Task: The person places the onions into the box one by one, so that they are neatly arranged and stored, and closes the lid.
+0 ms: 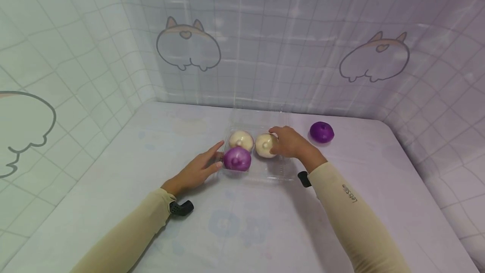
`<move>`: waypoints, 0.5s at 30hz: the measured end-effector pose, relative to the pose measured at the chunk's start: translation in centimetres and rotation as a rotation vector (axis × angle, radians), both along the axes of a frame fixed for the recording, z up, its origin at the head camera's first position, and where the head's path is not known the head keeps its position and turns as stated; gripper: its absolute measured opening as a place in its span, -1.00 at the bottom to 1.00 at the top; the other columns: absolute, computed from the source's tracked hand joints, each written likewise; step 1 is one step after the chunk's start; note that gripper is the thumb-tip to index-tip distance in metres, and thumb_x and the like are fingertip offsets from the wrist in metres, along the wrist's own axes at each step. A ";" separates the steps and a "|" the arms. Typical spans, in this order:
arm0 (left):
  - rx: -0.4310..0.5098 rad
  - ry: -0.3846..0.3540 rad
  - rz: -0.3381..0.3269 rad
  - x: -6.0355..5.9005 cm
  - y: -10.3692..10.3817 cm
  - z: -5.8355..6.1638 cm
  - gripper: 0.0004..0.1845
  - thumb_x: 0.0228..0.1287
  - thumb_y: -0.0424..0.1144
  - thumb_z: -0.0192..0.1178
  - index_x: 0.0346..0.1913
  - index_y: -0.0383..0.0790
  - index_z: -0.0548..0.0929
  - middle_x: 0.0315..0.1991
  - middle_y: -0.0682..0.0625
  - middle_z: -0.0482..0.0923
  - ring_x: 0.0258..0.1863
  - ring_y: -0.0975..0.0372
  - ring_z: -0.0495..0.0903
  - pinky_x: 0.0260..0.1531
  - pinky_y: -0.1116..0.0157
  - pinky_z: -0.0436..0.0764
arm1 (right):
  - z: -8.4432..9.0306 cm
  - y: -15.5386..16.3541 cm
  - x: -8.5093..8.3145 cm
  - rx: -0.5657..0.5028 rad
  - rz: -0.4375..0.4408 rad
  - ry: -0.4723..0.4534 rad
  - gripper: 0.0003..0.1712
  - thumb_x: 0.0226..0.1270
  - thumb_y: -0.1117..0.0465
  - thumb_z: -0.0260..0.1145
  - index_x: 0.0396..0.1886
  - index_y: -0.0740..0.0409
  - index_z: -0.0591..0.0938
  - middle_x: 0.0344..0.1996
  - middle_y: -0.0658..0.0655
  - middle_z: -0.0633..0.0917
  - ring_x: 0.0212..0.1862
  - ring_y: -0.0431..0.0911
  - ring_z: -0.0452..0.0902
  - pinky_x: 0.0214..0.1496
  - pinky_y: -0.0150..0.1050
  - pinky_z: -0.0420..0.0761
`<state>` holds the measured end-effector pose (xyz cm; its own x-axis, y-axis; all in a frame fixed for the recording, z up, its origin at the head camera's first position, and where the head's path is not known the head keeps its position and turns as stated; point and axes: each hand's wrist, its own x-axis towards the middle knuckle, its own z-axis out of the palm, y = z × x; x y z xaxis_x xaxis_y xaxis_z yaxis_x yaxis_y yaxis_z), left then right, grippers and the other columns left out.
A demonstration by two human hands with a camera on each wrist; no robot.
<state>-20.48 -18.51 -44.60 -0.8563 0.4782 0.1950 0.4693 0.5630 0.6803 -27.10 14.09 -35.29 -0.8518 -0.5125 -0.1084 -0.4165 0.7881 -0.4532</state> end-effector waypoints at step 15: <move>-0.002 0.013 -0.001 0.1 0.1 -0.1 -0.24 0.52 0.06 0.04 0.62 -0.02 0.01 0.24 -0.06 0.58 0.37 0.05 0.38 0.38 -0.07 0.24 | 0.1 0.2 0.2 -0.015 -0.001 -0.016 -0.25 0.24 0.19 0.42 0.39 0.34 0.41 -0.04 0.31 0.64 -0.03 0.09 0.54 0.07 0.04 0.55</move>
<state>-20.40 -18.41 -44.72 -0.8533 0.4792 0.2058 0.4789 0.5637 0.6730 -26.92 14.26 -35.21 -0.8507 -0.5130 -0.1148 -0.4079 0.7820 -0.4713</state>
